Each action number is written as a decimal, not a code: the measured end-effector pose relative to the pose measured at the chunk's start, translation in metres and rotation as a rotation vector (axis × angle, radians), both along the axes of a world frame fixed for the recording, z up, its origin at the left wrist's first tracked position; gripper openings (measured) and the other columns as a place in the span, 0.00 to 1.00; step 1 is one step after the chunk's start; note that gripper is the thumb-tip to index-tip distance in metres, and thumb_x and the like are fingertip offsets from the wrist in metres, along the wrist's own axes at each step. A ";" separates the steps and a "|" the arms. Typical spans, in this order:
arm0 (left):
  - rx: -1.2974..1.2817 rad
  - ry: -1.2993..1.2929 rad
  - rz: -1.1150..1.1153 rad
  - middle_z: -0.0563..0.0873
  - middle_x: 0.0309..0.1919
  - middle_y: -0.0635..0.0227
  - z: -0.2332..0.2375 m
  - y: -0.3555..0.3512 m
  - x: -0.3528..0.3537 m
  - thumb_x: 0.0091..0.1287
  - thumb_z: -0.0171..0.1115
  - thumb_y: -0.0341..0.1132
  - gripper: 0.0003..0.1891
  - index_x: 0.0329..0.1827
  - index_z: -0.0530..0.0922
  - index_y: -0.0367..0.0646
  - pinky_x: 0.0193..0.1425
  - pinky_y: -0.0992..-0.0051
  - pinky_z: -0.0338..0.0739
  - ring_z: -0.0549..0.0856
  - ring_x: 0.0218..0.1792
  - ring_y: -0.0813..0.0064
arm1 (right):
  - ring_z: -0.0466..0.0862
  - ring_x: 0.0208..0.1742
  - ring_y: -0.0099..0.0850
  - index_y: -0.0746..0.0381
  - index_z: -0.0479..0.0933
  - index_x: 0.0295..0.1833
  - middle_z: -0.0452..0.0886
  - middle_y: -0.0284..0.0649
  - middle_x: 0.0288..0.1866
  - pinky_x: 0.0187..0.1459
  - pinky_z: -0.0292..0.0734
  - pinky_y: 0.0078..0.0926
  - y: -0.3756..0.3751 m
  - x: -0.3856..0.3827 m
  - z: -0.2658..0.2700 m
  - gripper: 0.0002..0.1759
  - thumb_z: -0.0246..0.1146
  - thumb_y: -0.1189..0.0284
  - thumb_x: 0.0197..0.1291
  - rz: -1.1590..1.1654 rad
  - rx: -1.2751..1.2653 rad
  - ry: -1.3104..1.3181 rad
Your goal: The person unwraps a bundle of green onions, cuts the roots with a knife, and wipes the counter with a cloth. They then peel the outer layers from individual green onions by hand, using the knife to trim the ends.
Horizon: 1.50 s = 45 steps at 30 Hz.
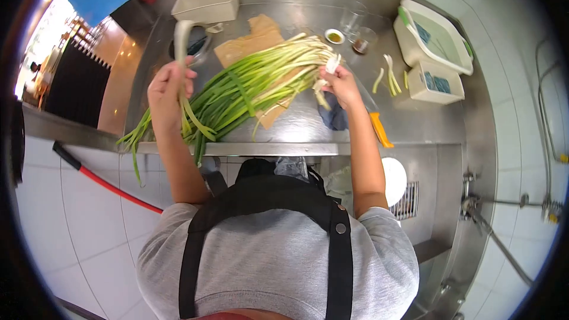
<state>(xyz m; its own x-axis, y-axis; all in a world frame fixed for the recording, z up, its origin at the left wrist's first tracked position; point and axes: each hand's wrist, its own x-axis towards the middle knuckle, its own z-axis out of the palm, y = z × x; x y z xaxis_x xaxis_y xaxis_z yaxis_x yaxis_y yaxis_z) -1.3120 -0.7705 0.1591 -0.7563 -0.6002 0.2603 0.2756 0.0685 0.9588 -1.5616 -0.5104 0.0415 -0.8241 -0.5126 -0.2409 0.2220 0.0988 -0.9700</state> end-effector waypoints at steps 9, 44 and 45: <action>0.156 0.348 0.433 0.80 0.29 0.67 -0.010 -0.024 0.050 0.73 0.48 0.38 0.16 0.52 0.73 0.32 0.26 0.83 0.71 0.75 0.22 0.82 | 0.76 0.53 0.31 0.62 0.70 0.59 0.74 0.41 0.56 0.43 0.79 0.30 -0.303 0.028 0.102 0.27 0.67 0.65 0.55 0.296 -0.220 0.150; -1.047 -0.558 -0.176 0.83 0.32 0.48 -0.182 0.089 -0.208 0.67 0.51 0.43 0.15 0.48 0.80 0.46 0.38 0.58 0.77 0.82 0.33 0.49 | 0.75 0.57 0.38 0.64 0.66 0.60 0.75 0.44 0.55 0.61 0.69 0.35 0.121 0.059 -0.060 0.29 0.64 0.81 0.50 -0.191 -0.647 -0.143; -0.997 -0.516 -0.156 0.83 0.31 0.49 -0.196 0.085 -0.216 0.67 0.49 0.42 0.15 0.44 0.79 0.42 0.36 0.59 0.77 0.83 0.30 0.52 | 0.74 0.58 0.40 0.63 0.65 0.62 0.74 0.43 0.57 0.62 0.68 0.39 0.113 0.061 -0.065 0.31 0.65 0.77 0.50 -0.152 -0.850 -0.258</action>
